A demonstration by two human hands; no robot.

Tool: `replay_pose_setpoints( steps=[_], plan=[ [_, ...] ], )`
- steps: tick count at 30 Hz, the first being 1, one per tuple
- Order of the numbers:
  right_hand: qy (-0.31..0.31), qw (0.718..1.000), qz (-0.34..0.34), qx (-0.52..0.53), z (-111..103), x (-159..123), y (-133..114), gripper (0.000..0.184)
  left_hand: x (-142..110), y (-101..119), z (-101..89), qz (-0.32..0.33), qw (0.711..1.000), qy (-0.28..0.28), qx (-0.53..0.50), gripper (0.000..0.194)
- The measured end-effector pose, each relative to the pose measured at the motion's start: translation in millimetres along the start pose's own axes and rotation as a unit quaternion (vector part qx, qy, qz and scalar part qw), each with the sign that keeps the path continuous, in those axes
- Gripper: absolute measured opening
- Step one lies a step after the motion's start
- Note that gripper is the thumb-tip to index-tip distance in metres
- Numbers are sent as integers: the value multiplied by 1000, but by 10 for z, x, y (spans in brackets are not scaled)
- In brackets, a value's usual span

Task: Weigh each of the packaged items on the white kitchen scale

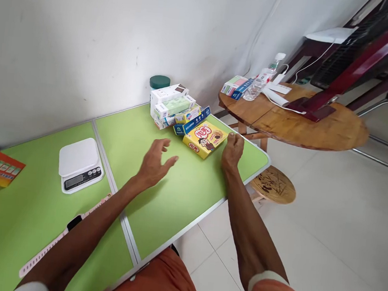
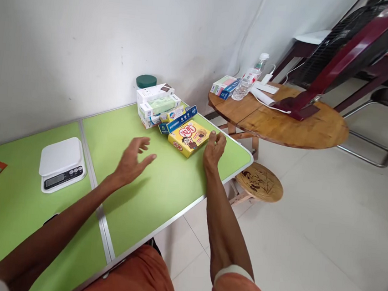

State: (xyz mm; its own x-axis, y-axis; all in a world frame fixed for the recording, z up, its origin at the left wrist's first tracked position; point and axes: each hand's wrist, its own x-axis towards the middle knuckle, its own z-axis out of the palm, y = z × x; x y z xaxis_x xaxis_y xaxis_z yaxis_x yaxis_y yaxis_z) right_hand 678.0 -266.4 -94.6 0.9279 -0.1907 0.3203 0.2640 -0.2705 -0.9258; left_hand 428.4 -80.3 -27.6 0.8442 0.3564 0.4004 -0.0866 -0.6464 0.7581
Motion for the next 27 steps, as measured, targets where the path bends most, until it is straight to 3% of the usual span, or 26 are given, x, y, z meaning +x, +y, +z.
replay_pose_setpoints(
  steps=[3, 5, 7, 10, 12, 16, 19, 22, 24, 27],
  plan=[
    [-49, 999, -8, 13, 39, 127, 2, 70, 348, -27, 552, -65, 994, -90, 15, 80],
    [-73, 997, -27, 7, -2, 107, 6, 66, 478, -70, 806, -96, 988, -114, 31, 104],
    [-83, 996, -38, -17, -84, 35, 2, 60, 528, -136, 956, -110, 988, -106, 37, 121],
    [-99, 993, -26, -52, -239, -120, -38, 56, 515, -275, 977, -103, 992, -71, 32, 136],
    [-118, 991, -18, -60, -323, -243, -91, 56, 488, -379, 876, -94, 993, -69, 32, 144],
    [-179, 983, -26, -40, -392, -575, -219, 55, 364, -526, 564, -69, 990, -119, 43, 155],
    [-222, 974, -44, -21, -410, -904, -281, 63, 141, -545, 351, -57, 988, -137, 52, 152],
    [-257, 966, -15, 0, -434, -1205, -348, 66, -150, -502, 127, -50, 989, -127, 57, 143],
    [-298, 954, 21, 33, -416, -1356, -455, 66, -346, -452, -90, -44, 991, -110, 63, 137],
    [-376, 920, 48, 99, -259, -1559, -760, 63, -623, -365, -567, -35, 993, -63, 90, 130]
  ],
)
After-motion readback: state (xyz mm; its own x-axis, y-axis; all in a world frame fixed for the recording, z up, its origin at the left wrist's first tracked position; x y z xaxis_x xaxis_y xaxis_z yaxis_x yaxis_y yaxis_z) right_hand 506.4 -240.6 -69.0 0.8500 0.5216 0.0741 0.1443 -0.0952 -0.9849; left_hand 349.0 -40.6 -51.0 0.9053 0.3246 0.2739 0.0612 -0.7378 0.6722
